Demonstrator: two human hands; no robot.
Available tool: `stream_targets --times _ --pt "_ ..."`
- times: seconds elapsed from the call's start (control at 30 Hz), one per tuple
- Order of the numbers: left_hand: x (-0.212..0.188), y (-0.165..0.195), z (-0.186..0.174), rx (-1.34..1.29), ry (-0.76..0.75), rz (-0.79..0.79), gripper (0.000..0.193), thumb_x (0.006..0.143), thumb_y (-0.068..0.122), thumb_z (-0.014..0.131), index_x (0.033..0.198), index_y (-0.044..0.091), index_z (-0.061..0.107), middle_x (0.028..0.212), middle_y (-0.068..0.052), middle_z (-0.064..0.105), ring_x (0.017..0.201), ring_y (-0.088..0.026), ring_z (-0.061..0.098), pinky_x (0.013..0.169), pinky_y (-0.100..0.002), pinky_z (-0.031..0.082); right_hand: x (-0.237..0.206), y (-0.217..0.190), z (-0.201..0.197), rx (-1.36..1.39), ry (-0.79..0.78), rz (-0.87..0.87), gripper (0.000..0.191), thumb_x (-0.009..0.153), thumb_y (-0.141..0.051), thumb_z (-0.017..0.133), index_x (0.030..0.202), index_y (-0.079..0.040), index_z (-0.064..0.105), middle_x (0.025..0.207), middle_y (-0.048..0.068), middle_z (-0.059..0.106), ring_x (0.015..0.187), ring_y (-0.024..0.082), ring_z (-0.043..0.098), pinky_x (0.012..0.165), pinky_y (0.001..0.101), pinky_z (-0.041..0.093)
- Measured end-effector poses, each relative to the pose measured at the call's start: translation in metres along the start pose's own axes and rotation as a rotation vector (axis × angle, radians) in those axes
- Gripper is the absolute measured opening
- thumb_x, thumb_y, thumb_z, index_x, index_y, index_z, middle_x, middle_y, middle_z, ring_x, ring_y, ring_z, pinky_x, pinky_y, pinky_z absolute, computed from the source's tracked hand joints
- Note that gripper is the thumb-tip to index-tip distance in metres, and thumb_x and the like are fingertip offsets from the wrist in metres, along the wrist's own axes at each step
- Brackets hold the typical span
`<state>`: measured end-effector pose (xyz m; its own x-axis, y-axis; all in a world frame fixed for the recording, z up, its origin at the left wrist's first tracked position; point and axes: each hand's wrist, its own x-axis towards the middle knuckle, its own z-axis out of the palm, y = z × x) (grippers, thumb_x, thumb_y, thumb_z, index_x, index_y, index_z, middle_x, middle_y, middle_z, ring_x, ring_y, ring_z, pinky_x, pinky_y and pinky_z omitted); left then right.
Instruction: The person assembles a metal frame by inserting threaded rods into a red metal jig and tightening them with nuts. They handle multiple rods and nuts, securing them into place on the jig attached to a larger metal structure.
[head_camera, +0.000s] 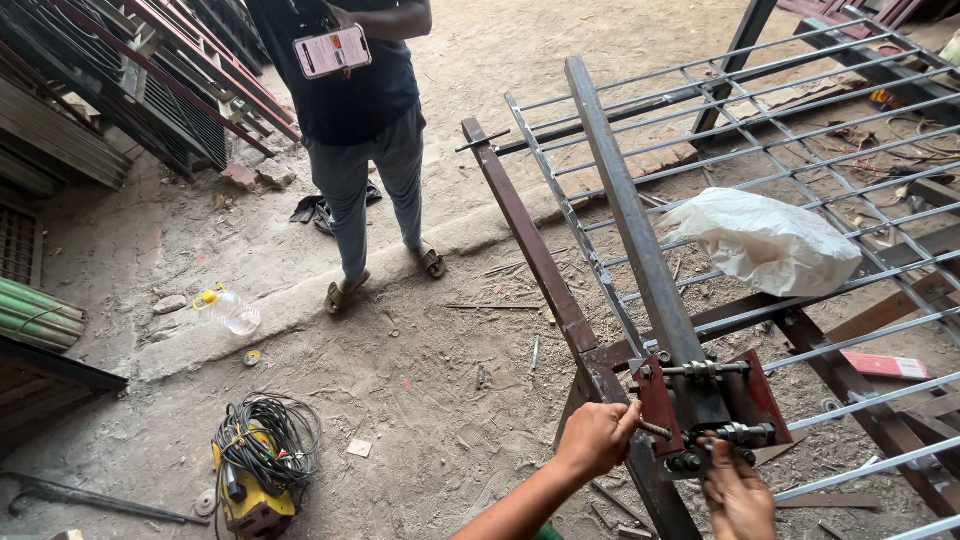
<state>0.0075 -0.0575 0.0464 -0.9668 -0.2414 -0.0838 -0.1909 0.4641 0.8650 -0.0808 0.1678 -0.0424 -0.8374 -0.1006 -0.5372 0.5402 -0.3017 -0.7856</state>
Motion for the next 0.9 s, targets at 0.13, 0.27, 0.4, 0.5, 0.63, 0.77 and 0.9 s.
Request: stream_targets --times 0.13,0.27,0.4,0.5,0.63,0.77,0.9 --pt "0.009 -0.012 -0.006 -0.122 -0.126 -0.068 0.059 0.111 0.047 0.044 0.079 0.005 0.072 0.061 -0.007 0.067 0.053 -0.015 0.064 0.058 -0.034 0.052 0.015 0.001 -0.02 0.107 -0.119 0.058 0.028 0.097 -0.026 0.066 0.114 -0.004 0.066 0.103 0.007 0.072 0.057 0.004 0.039 0.048 0.02 0.031" --pt "0.01 -0.019 -0.004 -0.273 -0.156 -0.055 0.054 0.11 0.047 0.048 0.084 0.004 0.068 0.067 -0.007 0.068 0.059 -0.015 0.066 0.061 -0.036 0.055 0.02 0.011 -0.036 0.176 -0.165 0.184 0.032 0.102 -0.029 0.058 0.121 -0.004 0.063 0.096 0.005 0.066 0.064 0.008 0.045 0.049 0.0215 0.034" --pt "0.013 -0.021 -0.004 -0.043 -0.093 0.001 0.046 0.104 0.047 0.046 0.096 0.008 0.069 0.073 -0.011 0.072 0.072 -0.029 0.073 0.068 -0.043 0.055 0.009 0.018 -0.045 0.429 -0.376 0.228 0.028 0.098 -0.018 0.05 0.122 -0.007 0.061 0.092 0.005 0.068 0.066 0.011 0.053 0.047 0.021 0.039" --pt "0.009 -0.017 0.002 0.114 -0.034 0.016 0.042 0.103 0.043 0.048 0.088 0.006 0.061 0.075 -0.019 0.07 0.077 -0.044 0.068 0.069 -0.054 0.051 -0.018 0.016 -0.052 0.458 -0.287 0.249 0.033 0.095 -0.016 0.052 0.118 0.007 0.059 0.093 0.014 0.068 0.076 0.02 0.063 0.067 0.0271 0.05" --pt "-0.02 0.003 0.005 0.292 0.056 0.178 0.03 0.105 0.034 0.051 0.094 0.006 0.058 0.07 -0.019 0.066 0.066 -0.044 0.063 0.057 -0.056 0.045 -0.056 0.005 -0.047 0.68 -0.454 0.226 0.043 0.083 0.009 0.048 0.125 0.004 0.059 0.126 0.023 0.06 0.12 0.035 0.059 0.099 0.039 0.051" --pt "-0.027 0.043 -0.007 0.382 0.082 0.127 0.034 0.105 0.035 0.051 0.087 0.008 0.059 0.07 -0.019 0.065 0.062 -0.043 0.062 0.055 -0.055 0.045 -0.084 -0.02 -0.027 0.595 -0.376 0.168 0.055 0.073 0.013 0.042 0.126 -0.001 0.051 0.132 0.024 0.058 0.126 0.035 0.057 0.109 0.042 0.048" --pt "-0.032 0.068 -0.026 0.422 0.124 0.076 0.035 0.106 0.034 0.046 0.086 0.008 0.058 0.066 -0.017 0.064 0.056 -0.04 0.06 0.052 -0.052 0.044 -0.103 -0.036 -0.015 0.55 -0.44 0.106 0.057 0.075 0.02 0.039 0.126 -0.004 0.044 0.134 0.023 0.055 0.132 0.033 0.055 0.115 0.0416 0.046"
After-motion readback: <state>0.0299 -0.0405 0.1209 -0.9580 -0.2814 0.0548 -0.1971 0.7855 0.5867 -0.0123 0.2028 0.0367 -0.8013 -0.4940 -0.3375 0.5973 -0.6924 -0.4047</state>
